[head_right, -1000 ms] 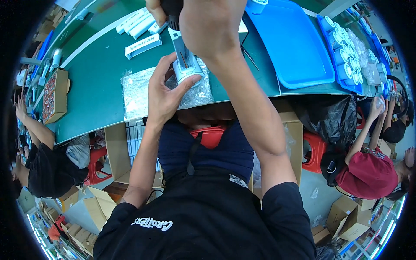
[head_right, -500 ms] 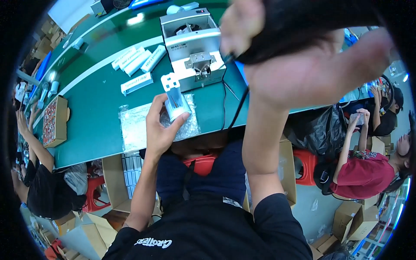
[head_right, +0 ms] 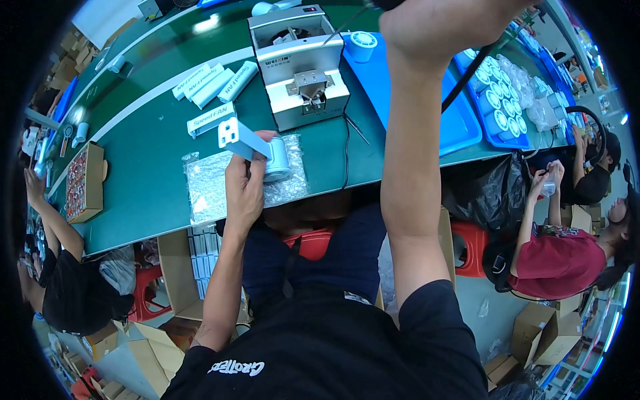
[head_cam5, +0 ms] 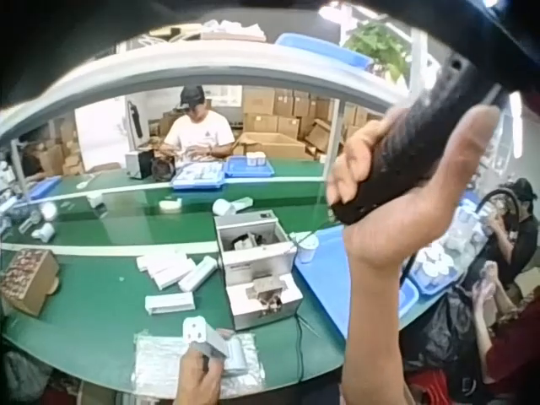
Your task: Assemble small portable fans on a production line using an electric screwdriver.
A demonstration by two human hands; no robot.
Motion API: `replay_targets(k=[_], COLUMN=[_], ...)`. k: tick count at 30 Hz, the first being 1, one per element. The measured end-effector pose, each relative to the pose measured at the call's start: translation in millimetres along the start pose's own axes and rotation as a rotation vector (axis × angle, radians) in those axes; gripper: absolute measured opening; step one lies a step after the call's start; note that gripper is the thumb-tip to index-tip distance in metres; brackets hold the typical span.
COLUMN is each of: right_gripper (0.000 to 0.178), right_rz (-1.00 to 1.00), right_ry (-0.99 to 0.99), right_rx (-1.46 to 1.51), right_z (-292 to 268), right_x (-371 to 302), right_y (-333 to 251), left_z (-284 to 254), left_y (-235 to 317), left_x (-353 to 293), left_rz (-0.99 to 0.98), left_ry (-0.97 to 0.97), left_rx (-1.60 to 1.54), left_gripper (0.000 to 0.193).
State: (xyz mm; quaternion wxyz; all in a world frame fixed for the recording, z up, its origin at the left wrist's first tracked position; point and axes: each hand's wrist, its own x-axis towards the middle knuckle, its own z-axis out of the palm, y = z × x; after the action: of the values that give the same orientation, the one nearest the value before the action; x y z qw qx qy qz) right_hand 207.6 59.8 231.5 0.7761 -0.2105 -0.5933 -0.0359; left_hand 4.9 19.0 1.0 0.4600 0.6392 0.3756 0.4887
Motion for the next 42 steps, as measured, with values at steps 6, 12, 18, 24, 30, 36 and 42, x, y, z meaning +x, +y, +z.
replay_targets(k=[6,12,18,24,30,36,42], right_gripper=[0.074,0.071,0.073,0.075,0.077,0.083,0.08], right_rz=[0.685,0.296,0.583,0.304,0.669,0.374,0.561], right_ry=[0.125,-0.232,-0.034,-0.266,-0.049,-0.335,0.011], right_rx=[0.936,0.214,0.652,0.244,0.821,0.312,0.824], right_z=[26,12,21,16,9,-7,33], right_x=[-36,-48,-47,-47,-49,-50,-66], right_y=[13,49,31,32,15,-8,-29], left_z=[-3,-2,-1,-7,-12,-9,1], left_y=[-7,-5,4,6,17,1,-9], left_x=[-3,-1,0,-2,-4,11,18], left_rz=[0.103,0.087,0.017,-0.014,0.037,0.12,0.068], left_ry=[-0.016,-0.042,-0.054,-0.074,-0.187,-0.158,-0.168], left_rx=[0.107,0.134,0.136,0.051,0.242,0.223,0.095], left_gripper=[0.029,0.027,0.025,0.029,0.056,0.062,0.063])
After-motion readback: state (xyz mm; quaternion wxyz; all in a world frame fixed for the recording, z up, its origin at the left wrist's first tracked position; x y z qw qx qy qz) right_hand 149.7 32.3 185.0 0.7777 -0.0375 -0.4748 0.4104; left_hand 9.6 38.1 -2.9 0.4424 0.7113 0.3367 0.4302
